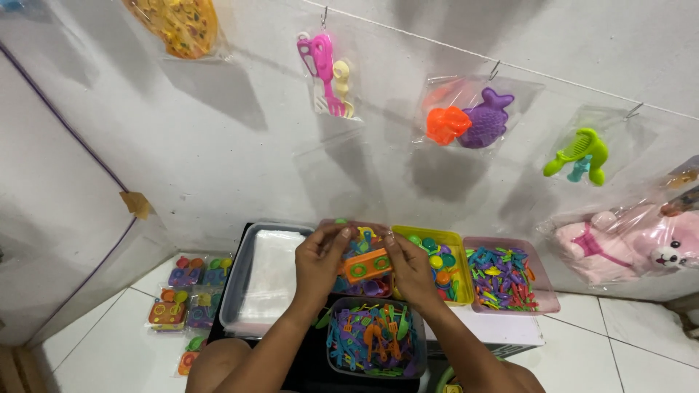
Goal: Sorting small plastic toys and placing them into small plastic bags.
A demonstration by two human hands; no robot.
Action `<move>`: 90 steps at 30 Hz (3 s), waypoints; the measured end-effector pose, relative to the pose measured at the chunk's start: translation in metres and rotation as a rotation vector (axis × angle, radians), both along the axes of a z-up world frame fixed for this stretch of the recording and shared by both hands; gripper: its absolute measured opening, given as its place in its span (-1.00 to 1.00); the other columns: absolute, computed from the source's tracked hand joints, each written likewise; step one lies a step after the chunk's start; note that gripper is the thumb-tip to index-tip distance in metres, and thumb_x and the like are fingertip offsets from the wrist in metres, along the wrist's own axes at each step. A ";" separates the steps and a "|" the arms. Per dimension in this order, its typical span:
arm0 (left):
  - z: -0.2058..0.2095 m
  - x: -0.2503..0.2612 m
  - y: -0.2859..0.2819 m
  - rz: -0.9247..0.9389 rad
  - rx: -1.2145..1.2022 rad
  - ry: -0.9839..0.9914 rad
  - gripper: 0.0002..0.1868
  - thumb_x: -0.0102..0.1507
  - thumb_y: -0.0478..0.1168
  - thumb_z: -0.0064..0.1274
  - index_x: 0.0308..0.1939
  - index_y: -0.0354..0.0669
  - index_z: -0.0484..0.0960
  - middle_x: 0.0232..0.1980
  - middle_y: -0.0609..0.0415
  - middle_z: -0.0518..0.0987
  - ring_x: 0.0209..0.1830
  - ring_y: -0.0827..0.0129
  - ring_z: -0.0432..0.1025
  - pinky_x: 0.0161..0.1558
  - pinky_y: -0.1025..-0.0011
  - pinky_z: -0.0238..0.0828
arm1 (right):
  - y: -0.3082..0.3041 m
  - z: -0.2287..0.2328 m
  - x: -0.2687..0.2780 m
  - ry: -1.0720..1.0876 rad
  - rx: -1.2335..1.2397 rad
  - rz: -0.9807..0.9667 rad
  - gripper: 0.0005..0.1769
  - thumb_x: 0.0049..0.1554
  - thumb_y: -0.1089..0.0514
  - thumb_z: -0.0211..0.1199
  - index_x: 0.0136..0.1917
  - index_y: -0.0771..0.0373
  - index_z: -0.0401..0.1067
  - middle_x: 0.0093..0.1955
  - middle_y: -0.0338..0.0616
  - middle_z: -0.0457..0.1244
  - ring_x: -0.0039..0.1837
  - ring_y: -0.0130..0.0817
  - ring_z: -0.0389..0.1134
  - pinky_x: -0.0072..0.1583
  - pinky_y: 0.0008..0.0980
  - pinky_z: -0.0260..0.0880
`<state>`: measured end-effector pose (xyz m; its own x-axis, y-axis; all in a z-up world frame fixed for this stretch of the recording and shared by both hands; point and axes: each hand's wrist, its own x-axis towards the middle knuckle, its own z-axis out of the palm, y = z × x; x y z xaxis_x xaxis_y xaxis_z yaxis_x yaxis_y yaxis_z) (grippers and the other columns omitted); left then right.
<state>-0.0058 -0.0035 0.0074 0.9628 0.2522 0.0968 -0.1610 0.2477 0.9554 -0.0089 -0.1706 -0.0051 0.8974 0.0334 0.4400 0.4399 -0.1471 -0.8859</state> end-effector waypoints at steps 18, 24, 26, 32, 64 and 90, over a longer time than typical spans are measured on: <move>-0.008 0.005 0.005 -0.150 0.020 0.219 -0.70 0.14 -0.07 0.40 -0.30 -0.26 0.78 -0.40 0.03 0.62 -0.30 0.43 0.45 -0.28 0.42 0.46 | 0.004 -0.007 -0.002 0.026 -0.069 0.042 -0.63 0.36 0.11 0.04 0.14 0.29 0.64 -0.08 0.01 0.49 0.18 -0.30 0.36 0.26 -0.06 0.37; -0.008 0.009 0.005 -0.156 0.102 0.250 -0.66 0.08 -0.07 0.45 -0.32 -0.29 0.73 -0.50 0.06 0.45 -0.44 0.41 0.41 -0.41 0.46 0.43 | 0.003 -0.028 0.006 0.048 -0.067 0.050 -0.64 0.36 0.10 0.05 0.12 0.26 0.65 0.01 0.10 0.48 0.33 -0.05 0.36 0.37 0.07 0.29; -0.011 0.008 0.003 -0.166 0.092 0.213 -0.67 0.08 -0.12 0.46 -0.23 -0.26 0.76 -0.37 -0.04 0.63 -0.34 0.40 0.53 -0.35 0.47 0.47 | 0.011 -0.001 -0.006 0.045 -0.040 0.027 -0.60 0.38 0.08 0.02 0.05 0.33 0.63 0.09 0.09 0.45 0.40 -0.18 0.19 0.43 0.12 0.17; -0.015 0.003 0.005 -0.268 0.085 0.208 -0.65 0.16 -0.09 0.41 -0.24 -0.35 0.74 -0.29 -0.07 0.68 -0.30 0.41 0.51 -0.36 0.46 0.47 | 0.006 -0.003 0.000 0.032 0.028 -0.027 -0.61 0.38 0.12 -0.02 0.26 0.29 0.57 0.24 0.16 0.41 0.45 0.07 0.26 0.47 0.14 0.15; -0.008 0.002 0.009 -0.248 0.033 -0.084 -0.77 0.34 -0.30 0.05 0.02 -0.29 0.72 -0.05 -0.21 0.75 -0.03 0.15 0.64 -0.19 0.41 0.61 | -0.005 -0.022 0.015 0.053 0.178 0.021 -0.82 0.02 0.31 0.52 -0.05 0.31 0.68 -0.23 -0.09 0.48 -0.11 -0.50 0.41 -0.04 -0.43 0.46; 0.004 -0.004 0.006 -0.053 0.152 0.042 -0.82 0.32 -0.33 0.14 -0.04 -0.34 0.74 -0.24 -0.15 0.72 -0.18 0.31 0.58 -0.02 0.30 0.55 | -0.185 -0.146 0.094 0.529 -0.968 -0.260 -0.71 0.01 0.04 0.30 -0.02 0.10 0.65 -0.05 0.06 0.45 0.17 0.11 0.46 0.21 0.03 0.48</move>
<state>-0.0098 0.0022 0.0113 0.9784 0.1865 0.0894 -0.1106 0.1065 0.9881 0.0847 -0.3560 -0.1511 0.9925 -0.0608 -0.1059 -0.0997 -0.9040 -0.4157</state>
